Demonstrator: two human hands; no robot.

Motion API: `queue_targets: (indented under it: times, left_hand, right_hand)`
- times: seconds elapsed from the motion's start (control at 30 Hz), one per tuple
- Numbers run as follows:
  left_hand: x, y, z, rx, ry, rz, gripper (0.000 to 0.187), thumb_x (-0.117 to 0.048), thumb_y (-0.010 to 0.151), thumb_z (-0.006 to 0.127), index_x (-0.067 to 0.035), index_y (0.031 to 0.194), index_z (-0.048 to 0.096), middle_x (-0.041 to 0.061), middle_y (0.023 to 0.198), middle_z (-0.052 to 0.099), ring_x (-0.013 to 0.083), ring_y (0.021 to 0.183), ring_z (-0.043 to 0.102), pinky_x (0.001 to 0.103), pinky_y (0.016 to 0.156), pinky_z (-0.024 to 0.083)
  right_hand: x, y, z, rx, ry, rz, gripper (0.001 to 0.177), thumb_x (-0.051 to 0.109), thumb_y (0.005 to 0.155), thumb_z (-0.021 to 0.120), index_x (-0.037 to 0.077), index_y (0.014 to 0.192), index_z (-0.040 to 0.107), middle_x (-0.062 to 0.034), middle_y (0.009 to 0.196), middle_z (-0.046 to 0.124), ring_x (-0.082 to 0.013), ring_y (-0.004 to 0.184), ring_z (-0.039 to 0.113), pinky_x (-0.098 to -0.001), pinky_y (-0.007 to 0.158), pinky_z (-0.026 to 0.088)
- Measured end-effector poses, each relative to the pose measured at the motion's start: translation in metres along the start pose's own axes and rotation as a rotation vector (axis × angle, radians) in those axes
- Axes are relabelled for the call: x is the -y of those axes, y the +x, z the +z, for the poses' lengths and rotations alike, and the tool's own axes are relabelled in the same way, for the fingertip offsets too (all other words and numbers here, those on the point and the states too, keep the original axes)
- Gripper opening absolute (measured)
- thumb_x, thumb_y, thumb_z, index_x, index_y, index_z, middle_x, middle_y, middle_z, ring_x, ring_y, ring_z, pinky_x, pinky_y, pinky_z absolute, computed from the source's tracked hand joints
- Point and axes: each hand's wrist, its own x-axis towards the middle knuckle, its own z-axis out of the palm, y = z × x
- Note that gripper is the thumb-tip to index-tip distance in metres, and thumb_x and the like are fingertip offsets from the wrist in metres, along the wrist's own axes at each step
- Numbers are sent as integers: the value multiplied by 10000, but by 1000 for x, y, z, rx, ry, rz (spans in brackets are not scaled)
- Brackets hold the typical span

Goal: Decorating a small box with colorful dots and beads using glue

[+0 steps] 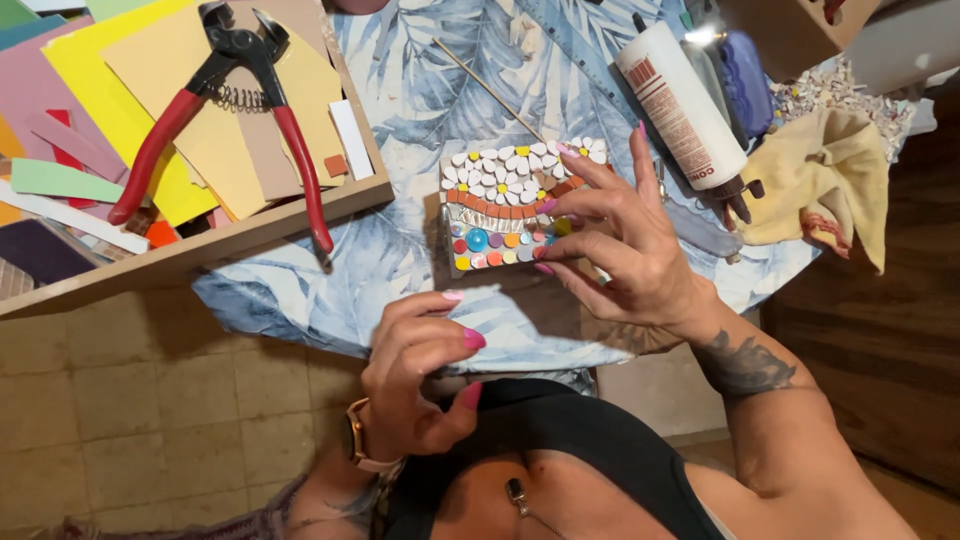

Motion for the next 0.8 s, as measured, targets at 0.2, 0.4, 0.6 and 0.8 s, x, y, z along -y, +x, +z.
queue_targets:
  times: [0.2,0.4,0.6,0.8]
  left_hand:
    - [-7,6,8,97,-20,28,171,-186,814,474,-24,860,507,89,799,559,330,858,564,386,769,496]
    - [-8,8,12,93,-23,33,172,-189,824,464,-25,852,506,91,791,559,323,844,567,379,752,496]
    - [-8,6,12,145,-65,-7,156,-159,807,488,-24,878,519,98,822,563,315,850,579,374,767,486]
    - [-22,11,26,207,-87,-201,155,-104,814,541,-13,939,543,111,869,604,230,756,598,292,694,485]
  right_hand:
    - [4,0,-1,-25,12,24,145,131,765,673,33,835,593,-148,973,519,-449,1103,439,-630,1000,67]
    - [1,0,0,-26,-35,-16,127,111,779,654,31,840,577,-160,966,539,-445,1086,459,-649,975,71]
    - [7,3,-4,-70,6,-30,71,57,776,618,6,786,570,-163,962,548,-438,1086,435,-647,981,96]
    - [23,-15,-19,-144,115,-17,102,-2,723,616,-21,807,562,-211,903,580,-295,930,567,-544,947,361]
